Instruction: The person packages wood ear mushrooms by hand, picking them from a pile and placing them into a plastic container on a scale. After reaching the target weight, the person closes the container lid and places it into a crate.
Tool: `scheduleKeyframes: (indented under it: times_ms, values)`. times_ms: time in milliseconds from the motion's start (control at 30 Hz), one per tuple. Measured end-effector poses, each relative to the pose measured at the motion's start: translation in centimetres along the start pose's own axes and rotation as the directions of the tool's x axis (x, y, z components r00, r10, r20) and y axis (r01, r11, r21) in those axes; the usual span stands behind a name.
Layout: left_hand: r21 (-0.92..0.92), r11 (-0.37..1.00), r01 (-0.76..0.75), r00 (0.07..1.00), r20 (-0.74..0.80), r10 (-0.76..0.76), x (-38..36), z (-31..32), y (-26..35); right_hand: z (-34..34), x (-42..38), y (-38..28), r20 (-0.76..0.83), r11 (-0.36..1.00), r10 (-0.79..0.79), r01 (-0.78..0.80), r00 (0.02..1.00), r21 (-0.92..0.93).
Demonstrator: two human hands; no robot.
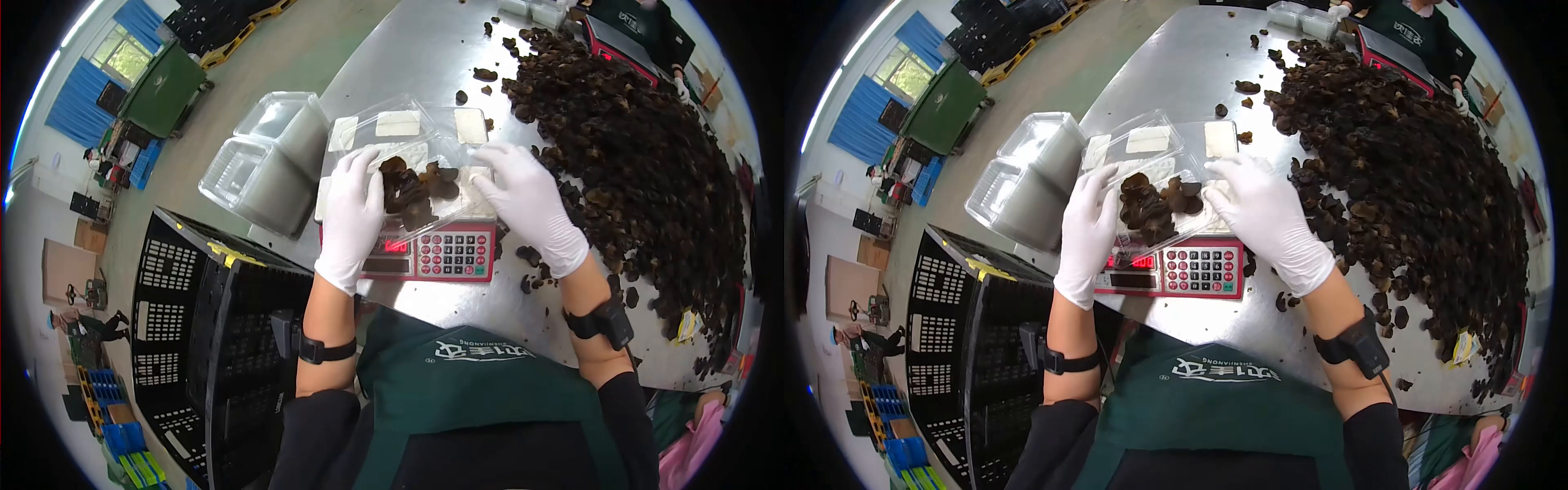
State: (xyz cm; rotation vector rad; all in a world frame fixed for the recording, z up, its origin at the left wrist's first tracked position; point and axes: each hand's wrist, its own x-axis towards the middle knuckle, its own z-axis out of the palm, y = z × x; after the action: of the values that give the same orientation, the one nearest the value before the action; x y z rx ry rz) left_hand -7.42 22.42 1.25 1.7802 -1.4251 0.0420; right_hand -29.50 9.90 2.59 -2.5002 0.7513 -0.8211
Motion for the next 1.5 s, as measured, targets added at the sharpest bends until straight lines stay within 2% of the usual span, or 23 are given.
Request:
scheduleKeyframes:
  times_ms: [67,167,267,367,400,467,567,600,633,733,767,867,1000,1033,1067,1100,1167,1233,1333,1367,1433,1467,1500]
  values:
    - [0.081,0.994,-0.077,0.995,-0.050,0.082,0.8,0.2,1.0,-1.1,0.3,-1.3,-0.062,0.997,-0.077,0.079,0.995,0.017]
    - [0.135,0.974,-0.180,0.979,-0.072,0.191,2.6,0.7,2.5,-3.0,2.2,-8.3,0.148,0.936,-0.208,0.153,0.967,0.316]
    - [0.408,0.883,-0.232,0.962,-0.041,0.271,4.0,2.3,4.1,-0.9,3.0,-13.7,0.073,0.732,-0.577,0.474,0.814,0.490]
    - [0.536,0.763,-0.361,0.917,0.055,0.396,4.3,3.5,7.1,-1.4,4.1,-18.3,0.624,0.900,-0.427,0.238,0.654,0.366]
    - [0.544,0.758,-0.361,0.915,0.050,0.400,4.1,4.1,7.7,0.2,4.3,-18.1,0.653,0.886,-0.461,0.263,0.601,0.383]
    - [0.559,0.608,-0.563,0.799,0.183,0.572,3.7,4.8,8.3,1.4,4.8,-18.5,0.712,0.861,-0.505,0.235,0.488,0.451]
    - [0.496,0.501,-0.709,0.691,0.346,0.635,4.0,3.9,8.4,1.1,4.4,-18.4,0.659,0.785,-0.588,0.136,0.469,0.604]
    - [0.441,0.527,-0.727,0.677,0.329,0.659,4.5,3.7,7.7,0.7,3.6,-18.3,0.592,0.781,-0.584,0.186,0.555,0.596]
    - [0.440,0.522,-0.730,0.672,0.326,0.665,4.9,3.5,7.2,0.3,3.3,-18.2,0.591,0.784,-0.581,0.190,0.560,0.591]
    - [0.375,0.727,-0.575,0.813,0.160,0.560,6.1,3.3,7.3,-0.8,2.7,-17.7,0.511,0.725,-0.646,0.248,0.567,0.642]
    - [0.377,0.719,-0.584,0.805,0.155,0.573,6.4,3.4,7.8,-1.1,2.5,-17.6,0.507,0.729,-0.645,0.260,0.572,0.634]
    - [0.095,0.828,-0.552,0.830,-0.033,0.557,6.5,2.8,10.4,-2.2,1.4,-17.7,0.429,0.686,-0.685,0.322,0.589,0.652]
    - [-0.152,0.843,-0.516,0.851,-0.200,0.485,7.8,2.3,12.3,-3.5,0.9,-17.3,0.286,0.570,-0.805,0.547,0.520,0.613]
    - [-0.154,0.839,-0.522,0.848,-0.199,0.491,8.3,1.9,12.6,-3.5,0.7,-17.1,0.175,0.487,-0.859,0.660,0.481,0.572]
    - [-0.334,0.876,-0.348,0.938,-0.122,0.326,8.8,1.5,12.9,-3.6,0.5,-17.0,0.069,0.397,-0.903,0.762,0.425,0.512]
    - [-0.488,0.861,-0.145,0.987,-0.012,0.160,9.2,0.6,13.4,-3.8,0.3,-17.0,0.069,0.400,-0.902,0.764,0.426,0.506]
    - [-0.752,0.656,0.063,0.989,0.137,0.062,9.4,-1.1,14.7,-4.1,-0.2,-17.0,0.033,0.374,-0.921,0.854,0.389,0.361]
    - [-0.902,0.394,0.177,0.969,0.231,0.092,9.9,-1.7,14.7,-4.7,-0.6,-17.1,0.087,0.383,-0.923,0.881,0.374,0.277]
    - [-0.944,0.244,0.220,0.953,0.262,0.153,10.2,-2.2,15.8,-5.2,-1.1,-16.8,0.087,0.409,-0.913,0.893,0.399,0.191]
    - [-0.944,0.245,0.220,0.954,0.261,0.150,10.4,-2.4,16.1,-5.5,-1.1,-16.9,0.083,0.458,-0.889,0.864,0.451,0.211]
    - [-0.803,0.595,0.034,0.970,0.171,0.175,11.4,-2.3,16.3,-6.4,-1.4,-17.3,0.079,0.501,-0.864,0.833,0.498,0.236]
    - [-0.506,0.850,-0.146,0.976,0.066,0.207,12.2,-1.9,15.9,-7.1,-1.7,-17.7,0.058,0.534,-0.844,0.827,0.533,0.177]
    - [-0.505,0.851,-0.145,0.977,0.065,0.205,12.9,-1.7,15.5,-7.7,-2.0,-18.0,0.036,0.566,-0.823,0.816,0.566,0.116]
